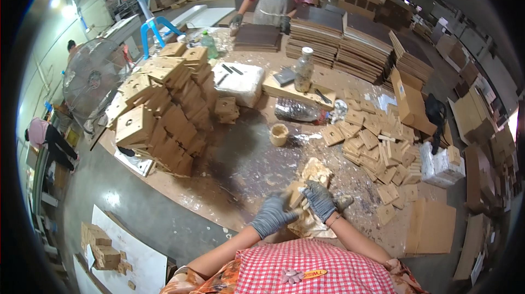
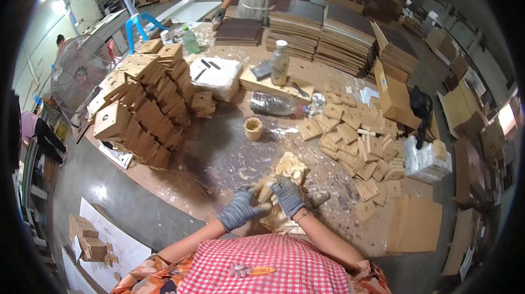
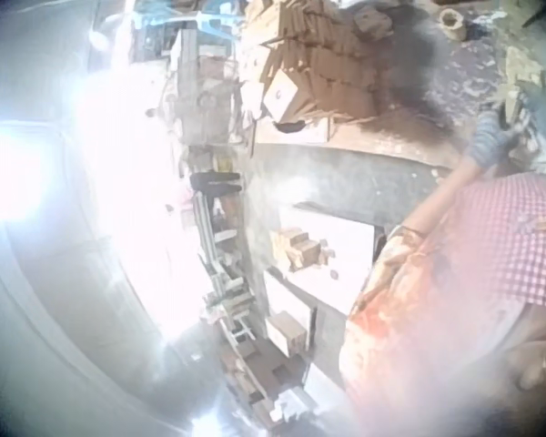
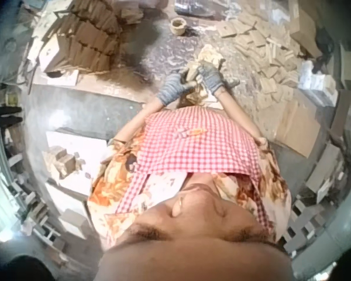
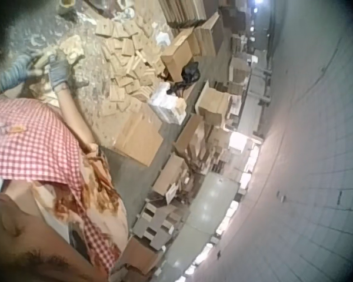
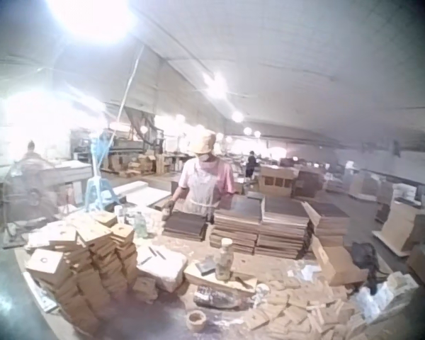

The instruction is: The person applies a substance to wooden pieces and wipes them with a cloth while wearing gloves at a workbench.

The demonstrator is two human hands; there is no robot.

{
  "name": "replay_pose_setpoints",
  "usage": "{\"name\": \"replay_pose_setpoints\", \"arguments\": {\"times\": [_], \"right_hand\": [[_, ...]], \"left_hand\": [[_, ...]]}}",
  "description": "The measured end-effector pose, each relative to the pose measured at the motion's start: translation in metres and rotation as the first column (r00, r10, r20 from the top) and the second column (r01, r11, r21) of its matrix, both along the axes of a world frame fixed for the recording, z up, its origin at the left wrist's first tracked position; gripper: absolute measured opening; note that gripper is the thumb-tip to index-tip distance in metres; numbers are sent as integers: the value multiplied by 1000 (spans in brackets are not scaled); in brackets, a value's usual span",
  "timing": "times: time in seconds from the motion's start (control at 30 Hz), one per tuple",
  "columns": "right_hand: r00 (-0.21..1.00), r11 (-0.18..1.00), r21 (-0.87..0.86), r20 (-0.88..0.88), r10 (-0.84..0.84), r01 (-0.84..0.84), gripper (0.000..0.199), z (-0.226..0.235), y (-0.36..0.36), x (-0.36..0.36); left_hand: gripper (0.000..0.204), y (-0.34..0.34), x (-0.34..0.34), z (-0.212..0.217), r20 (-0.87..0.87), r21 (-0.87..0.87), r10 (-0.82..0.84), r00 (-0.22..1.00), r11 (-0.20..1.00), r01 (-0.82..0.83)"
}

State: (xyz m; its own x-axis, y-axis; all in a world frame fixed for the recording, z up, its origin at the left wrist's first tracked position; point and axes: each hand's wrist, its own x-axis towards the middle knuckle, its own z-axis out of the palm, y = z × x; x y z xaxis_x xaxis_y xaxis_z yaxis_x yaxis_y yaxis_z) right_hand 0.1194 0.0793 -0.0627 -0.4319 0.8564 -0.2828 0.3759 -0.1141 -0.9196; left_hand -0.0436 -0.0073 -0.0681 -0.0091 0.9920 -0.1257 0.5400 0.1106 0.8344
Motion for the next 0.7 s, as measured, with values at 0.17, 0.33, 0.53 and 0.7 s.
{"name": "replay_pose_setpoints", "arguments": {"times": [0.17, 0.33, 0.53, 0.7], "right_hand": [[986, 994, -56, -141, 84, -92, 32, -23, 10, -20], [877, 773, 448, 388, 284, -448, 32, -10, 43, -41], [844, 524, 701, 531, 71, -485, 25, 14, 125, -73], [647, 492, 559, 762, 13, -668, 29, 1, 168, -97]], "left_hand": [[56, 12, -4, -44, -42, 194, 103, 994, 976, -93], [50, 14, -21, -112, 120, 246, 170, 978, 949, -195], [43, 13, -19, -79, 237, 212, 175, 956, 951, -227], [48, 18, -22, -90, 138, 264, 223, 965, 931, -253]]}}
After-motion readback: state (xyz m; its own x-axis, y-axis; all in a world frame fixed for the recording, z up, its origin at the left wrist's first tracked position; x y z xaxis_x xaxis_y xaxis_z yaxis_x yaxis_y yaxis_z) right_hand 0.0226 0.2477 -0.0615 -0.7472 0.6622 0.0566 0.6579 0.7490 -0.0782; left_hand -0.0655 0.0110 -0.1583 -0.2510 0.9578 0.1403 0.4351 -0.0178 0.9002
